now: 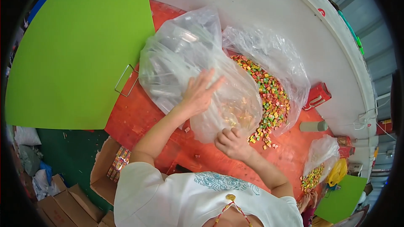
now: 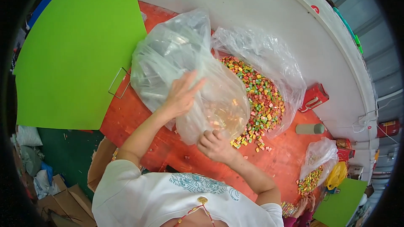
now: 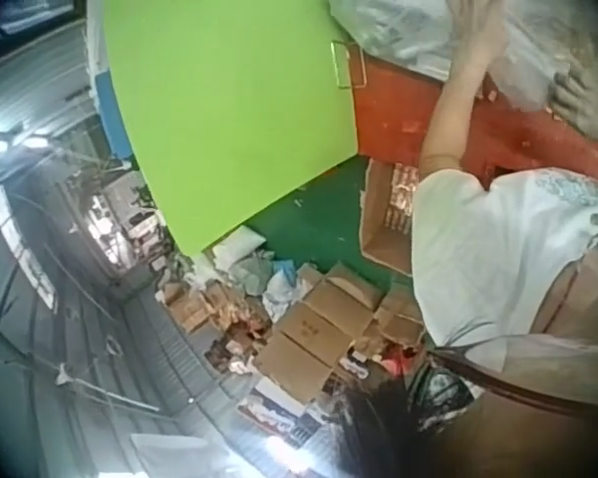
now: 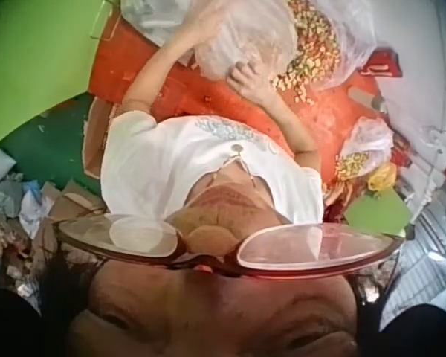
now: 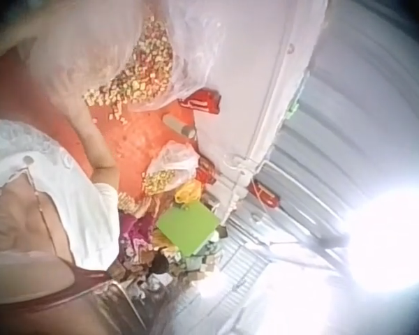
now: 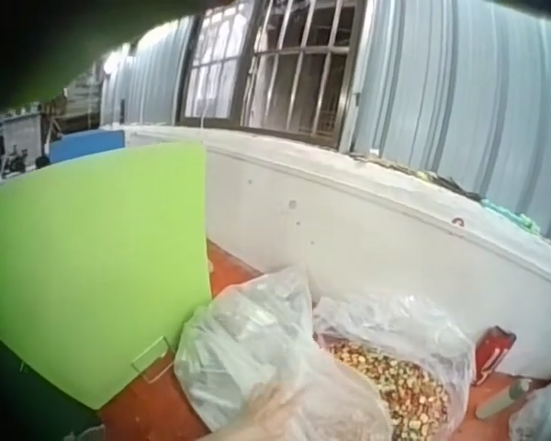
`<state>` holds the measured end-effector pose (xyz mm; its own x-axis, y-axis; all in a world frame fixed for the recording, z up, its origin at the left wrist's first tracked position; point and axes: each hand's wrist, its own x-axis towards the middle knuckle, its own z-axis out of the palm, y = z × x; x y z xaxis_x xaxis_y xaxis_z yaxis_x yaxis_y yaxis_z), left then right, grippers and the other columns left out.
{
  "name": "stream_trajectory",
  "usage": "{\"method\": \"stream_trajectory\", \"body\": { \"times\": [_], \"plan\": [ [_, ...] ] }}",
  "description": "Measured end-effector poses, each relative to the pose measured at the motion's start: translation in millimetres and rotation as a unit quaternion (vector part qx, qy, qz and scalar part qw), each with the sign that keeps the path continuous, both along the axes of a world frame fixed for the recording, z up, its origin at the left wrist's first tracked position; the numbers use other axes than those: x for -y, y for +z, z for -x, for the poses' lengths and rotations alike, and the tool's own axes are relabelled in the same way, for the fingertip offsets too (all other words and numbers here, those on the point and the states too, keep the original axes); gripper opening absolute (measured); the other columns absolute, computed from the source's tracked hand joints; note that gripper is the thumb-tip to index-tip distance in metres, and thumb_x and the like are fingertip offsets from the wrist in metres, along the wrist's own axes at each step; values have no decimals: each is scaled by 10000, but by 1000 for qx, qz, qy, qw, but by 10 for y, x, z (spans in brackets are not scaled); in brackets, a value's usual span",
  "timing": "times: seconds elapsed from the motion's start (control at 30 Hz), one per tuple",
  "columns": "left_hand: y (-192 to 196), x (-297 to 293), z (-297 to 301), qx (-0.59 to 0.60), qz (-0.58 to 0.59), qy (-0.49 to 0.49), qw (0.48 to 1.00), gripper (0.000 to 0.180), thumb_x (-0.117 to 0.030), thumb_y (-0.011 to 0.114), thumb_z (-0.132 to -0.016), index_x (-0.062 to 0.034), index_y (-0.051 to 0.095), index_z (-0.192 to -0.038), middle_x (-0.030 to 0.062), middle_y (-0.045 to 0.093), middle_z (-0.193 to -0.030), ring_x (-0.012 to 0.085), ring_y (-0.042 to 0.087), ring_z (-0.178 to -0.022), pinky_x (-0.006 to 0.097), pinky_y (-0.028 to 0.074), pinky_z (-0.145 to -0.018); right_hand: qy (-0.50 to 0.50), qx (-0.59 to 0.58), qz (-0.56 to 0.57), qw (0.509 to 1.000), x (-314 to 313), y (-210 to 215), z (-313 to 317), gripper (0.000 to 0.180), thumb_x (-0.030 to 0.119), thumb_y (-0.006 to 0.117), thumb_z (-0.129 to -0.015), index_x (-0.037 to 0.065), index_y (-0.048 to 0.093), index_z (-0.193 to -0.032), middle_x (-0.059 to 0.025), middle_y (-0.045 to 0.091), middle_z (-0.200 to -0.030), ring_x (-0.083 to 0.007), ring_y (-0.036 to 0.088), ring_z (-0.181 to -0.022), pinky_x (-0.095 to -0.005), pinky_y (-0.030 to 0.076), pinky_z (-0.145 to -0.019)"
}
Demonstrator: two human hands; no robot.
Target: Packaging small colorful square items into plastic trays at a factory table.
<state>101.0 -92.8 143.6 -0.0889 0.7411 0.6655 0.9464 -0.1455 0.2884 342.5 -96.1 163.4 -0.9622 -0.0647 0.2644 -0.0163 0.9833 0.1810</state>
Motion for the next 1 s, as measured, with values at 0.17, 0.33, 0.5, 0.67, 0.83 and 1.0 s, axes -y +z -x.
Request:
{"method": "stream_trajectory", "body": {
  "times": [0.17,0.33,0.5,0.67,0.83,1.0],
  "plan": [
    [-592,30,108,2,151,-112,982,72,-75,560,-748,-75,591,-813,92,555,-816,311,566,-823,451,436,-737,-174,65,137,973,121,-229,-459,325,87,614,-713,95,638,-1037,-84,581,-1090,-254,556,-1014,-376,424,-843],
    [-645,545,561,214,97,55,970,50,-33,563,-762,-66,586,-792,114,582,-839,331,565,-860,455,436,-746,-362,-177,573,714,-40,-517,-1205,392,145,614,-846,69,569,-1228,-97,547,-1259,-259,504,-1167,-372,386,-973],
    [-720,853,449,128,202,53,970,192,-32,570,-762,-59,590,-952,117,596,-992,331,540,-993,473,393,-863,-485,-235,777,324,-403,-1096,-802,561,472,468,-947,105,457,-1371,-86,576,-1267,-250,539,-1169,-445,424,-955],
    [-78,970,-271,226,90,-17,970,770,-207,620,-795,-32,283,-1465,251,305,-1465,401,349,-1312,456,270,-1062,-268,-258,881,292,-280,-327,562,400,314,550,-940,95,533,-1274,-85,587,-1245,-253,598,-1059,-455,488,-879],
    [204,1108,-591,515,118,-85,845,775,-71,579,-790,-25,237,-1484,184,321,-1459,256,509,-1178,332,452,-893,-229,-78,497,833,-104,178,995,304,101,603,-838,12,619,-1127,-183,624,-1153,-326,608,-1065,-410,475,-911],
    [248,974,37,447,96,-54,888,422,62,485,-740,-21,621,-1132,95,638,-1006,178,608,-917,288,478,-815,-3,-120,543,831,-91,21,1145,325,-35,541,-827,21,633,-1135,-196,629,-1117,-331,594,-1095,-396,442,-953]
  ]
}}
